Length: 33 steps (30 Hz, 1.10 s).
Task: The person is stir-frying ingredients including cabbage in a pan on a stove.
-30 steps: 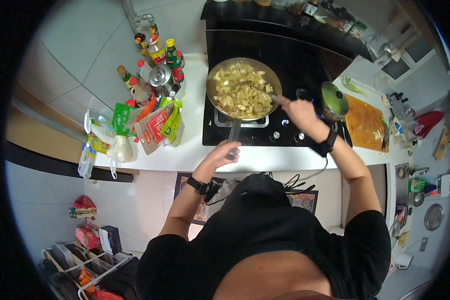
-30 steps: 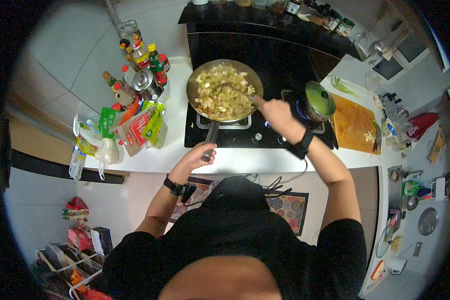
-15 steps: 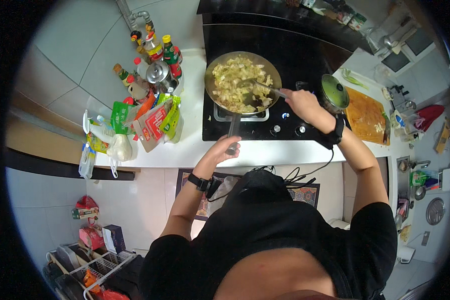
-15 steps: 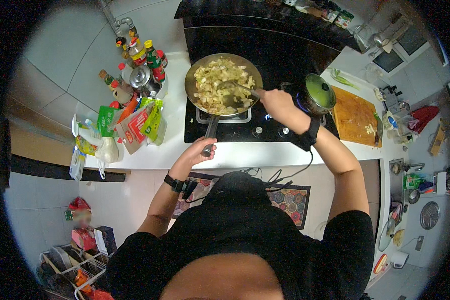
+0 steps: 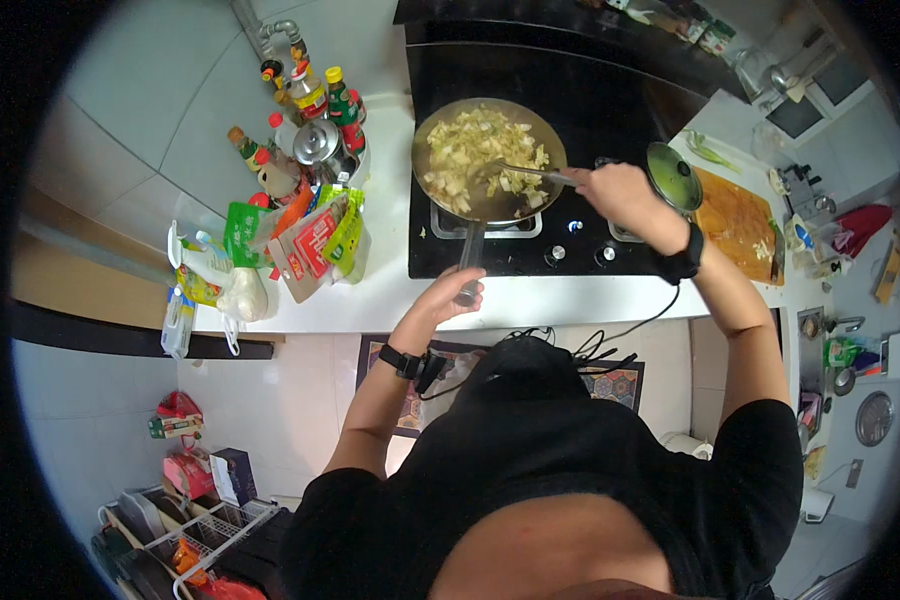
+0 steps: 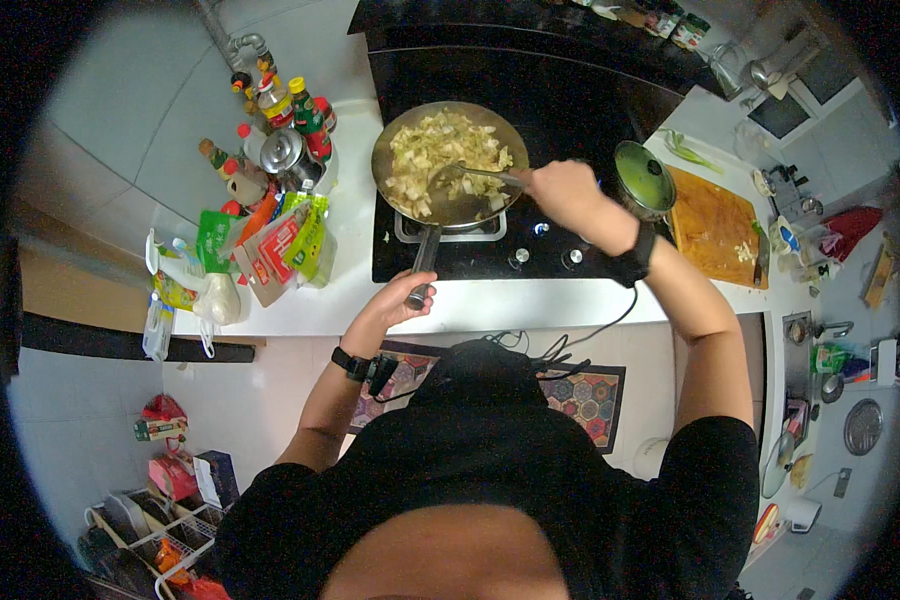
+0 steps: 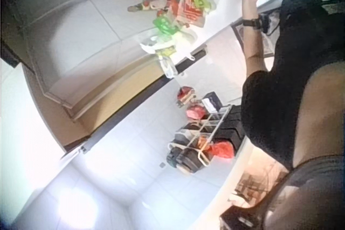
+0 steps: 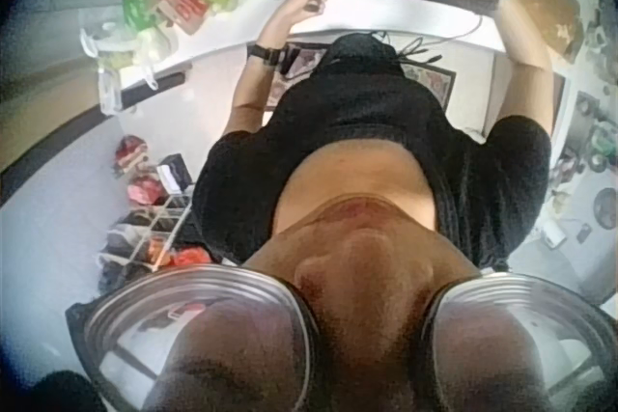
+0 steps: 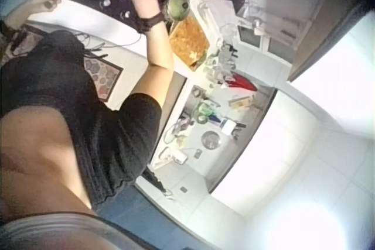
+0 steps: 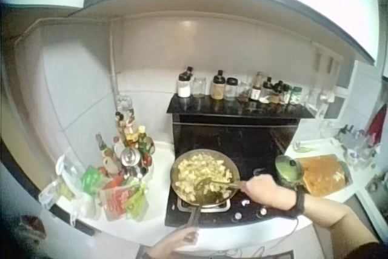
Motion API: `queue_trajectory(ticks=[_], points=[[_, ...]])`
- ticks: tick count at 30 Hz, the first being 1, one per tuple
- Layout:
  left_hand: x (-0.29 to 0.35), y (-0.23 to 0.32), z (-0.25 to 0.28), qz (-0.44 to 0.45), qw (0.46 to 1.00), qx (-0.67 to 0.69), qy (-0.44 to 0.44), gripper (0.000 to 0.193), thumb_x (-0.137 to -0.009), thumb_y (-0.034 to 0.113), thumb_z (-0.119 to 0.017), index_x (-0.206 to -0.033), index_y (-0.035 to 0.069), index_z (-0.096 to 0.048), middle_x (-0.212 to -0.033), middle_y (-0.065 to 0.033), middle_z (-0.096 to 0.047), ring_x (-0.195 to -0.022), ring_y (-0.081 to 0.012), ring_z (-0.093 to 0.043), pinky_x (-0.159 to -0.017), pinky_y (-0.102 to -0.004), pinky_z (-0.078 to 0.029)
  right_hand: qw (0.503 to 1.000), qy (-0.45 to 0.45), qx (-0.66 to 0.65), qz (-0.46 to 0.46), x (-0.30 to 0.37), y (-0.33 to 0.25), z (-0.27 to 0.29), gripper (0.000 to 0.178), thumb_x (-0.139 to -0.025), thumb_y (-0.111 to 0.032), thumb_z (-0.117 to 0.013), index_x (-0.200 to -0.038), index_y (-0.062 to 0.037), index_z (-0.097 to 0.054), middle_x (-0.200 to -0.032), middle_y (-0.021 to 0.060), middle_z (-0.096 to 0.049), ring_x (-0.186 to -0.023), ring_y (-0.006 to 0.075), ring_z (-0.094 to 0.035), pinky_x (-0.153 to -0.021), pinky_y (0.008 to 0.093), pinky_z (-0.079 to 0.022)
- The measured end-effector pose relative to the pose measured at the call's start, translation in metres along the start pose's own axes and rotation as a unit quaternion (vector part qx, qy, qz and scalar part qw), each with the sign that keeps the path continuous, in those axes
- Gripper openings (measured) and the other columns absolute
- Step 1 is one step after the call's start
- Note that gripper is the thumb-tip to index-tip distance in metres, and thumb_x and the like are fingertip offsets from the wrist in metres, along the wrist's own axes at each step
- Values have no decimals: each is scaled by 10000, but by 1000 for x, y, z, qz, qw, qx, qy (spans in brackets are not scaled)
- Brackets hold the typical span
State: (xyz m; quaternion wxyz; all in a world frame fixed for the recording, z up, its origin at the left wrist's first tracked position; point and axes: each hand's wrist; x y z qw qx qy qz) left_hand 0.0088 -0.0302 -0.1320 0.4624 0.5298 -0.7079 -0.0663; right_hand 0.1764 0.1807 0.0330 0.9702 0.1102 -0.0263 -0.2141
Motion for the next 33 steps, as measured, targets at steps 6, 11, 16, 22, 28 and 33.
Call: queue_trajectory(ticks=[6, 11, 16, 22, 28, 33], points=[[-3, -7, 8, -13, 1000, 6, 1, 203, -774, 163, -612, -885, 71, -470, -719, -48, -519, -580, -149, -526, -522, -274, -473, 996, -82, -14, 44, 14, 32, 80, 353, -726, -131, -600, -1074, -189, -589, -772, 103, -629, -736, 282, -601, -648, 383, -482], [-8, -6, 6, -6, 1000, -4, -3, 217, -777, 172, -613, -890, 72, -457, -732, -56, -517, -575, -150, -526, -516, -276, -472, 997, -55, -20, -42, -2, 15, -5, 390, -776, -81, -503, -1146, -201, -493, -767, 129, -612, -719, 276, -617, -564, 390, -500], [1, -2, -2, -3, 1000, 5, 18, 236, -779, 178, -616, -894, 67, -442, -729, -59, -513, -564, -153, -523, -500, -279, -468, 994, -7, -96, -57, 7, 31, -15, 294, -803, -102, -480, -1095, -127, -464, -782, 165, -602, -724, 344, -593, -608, 432, -474], [1, 0, -7, -11, 1000, 0, 14, 198, -814, 195, -583, -835, 87, -418, -648, -34, -515, -507, -121, -512, -427, -244, -454, 958, 18, -225, -174, -3, 71, -48, 240, -850, -205, -493, -1000, -19, -513, -825, 204, -605, -771, 333, -590, -659, 381, -458], [-5, -3, 5, -3, 1000, -1, -2, 257, -777, 199, -623, -896, 74, -433, -712, -58, -520, -561, -141, -521, -502, -272, -469, 745, -90, -589, -301, -41, 2, -106, 232, -877, -273, -469, -1004, -80, -457, -610, 35, -491, -426, 84, -427, -328, 208, -296], [-9, -5, 8, -2, 1000, -9, -4, 264, -776, 216, -627, -909, 85, -440, -721, -65, -532, -574, -159, -545, -513, -288, -492, 931, 67, -352, -70, -9, -1, -129, 311, -871, -265, -496, -1113, -86, -420, -853, 151, -634, -747, 316, -631, -597, 346, -496]])
Point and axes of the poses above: each hand's wrist, its own x-axis away from the middle knuckle, its own z-axis out of the back of the hand, y = z × x
